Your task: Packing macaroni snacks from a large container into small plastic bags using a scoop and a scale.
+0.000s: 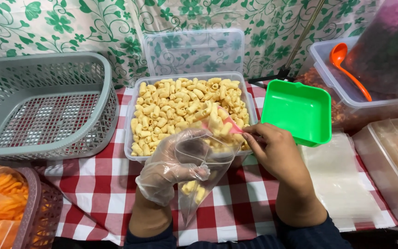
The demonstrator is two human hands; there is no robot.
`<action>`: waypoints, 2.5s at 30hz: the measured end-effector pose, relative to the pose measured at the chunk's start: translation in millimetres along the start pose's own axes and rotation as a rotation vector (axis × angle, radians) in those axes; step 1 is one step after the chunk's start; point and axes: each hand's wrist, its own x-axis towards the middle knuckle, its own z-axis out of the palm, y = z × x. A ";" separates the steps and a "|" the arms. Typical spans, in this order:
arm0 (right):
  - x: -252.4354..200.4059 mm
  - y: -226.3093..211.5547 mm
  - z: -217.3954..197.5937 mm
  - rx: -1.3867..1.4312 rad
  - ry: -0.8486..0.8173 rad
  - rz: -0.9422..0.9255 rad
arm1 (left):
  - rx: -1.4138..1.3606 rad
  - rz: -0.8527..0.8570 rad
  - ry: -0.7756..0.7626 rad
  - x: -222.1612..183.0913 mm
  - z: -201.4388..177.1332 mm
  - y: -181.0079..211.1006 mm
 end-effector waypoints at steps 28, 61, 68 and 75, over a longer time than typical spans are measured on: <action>0.4 -0.8 -1.9 0.052 0.010 -0.028 | -0.050 -0.179 0.053 -1.5 2.6 1.0; 13.2 5.4 -11.8 0.123 -0.018 0.047 | -0.043 -0.118 -0.043 7.7 5.5 16.3; 15.3 -1.1 -27.2 0.109 0.003 0.067 | 0.019 -0.102 -0.082 4.9 -16.2 0.3; 17.3 -1.5 -42.1 0.127 0.013 0.103 | 0.013 -0.076 -0.073 2.4 -24.4 -8.6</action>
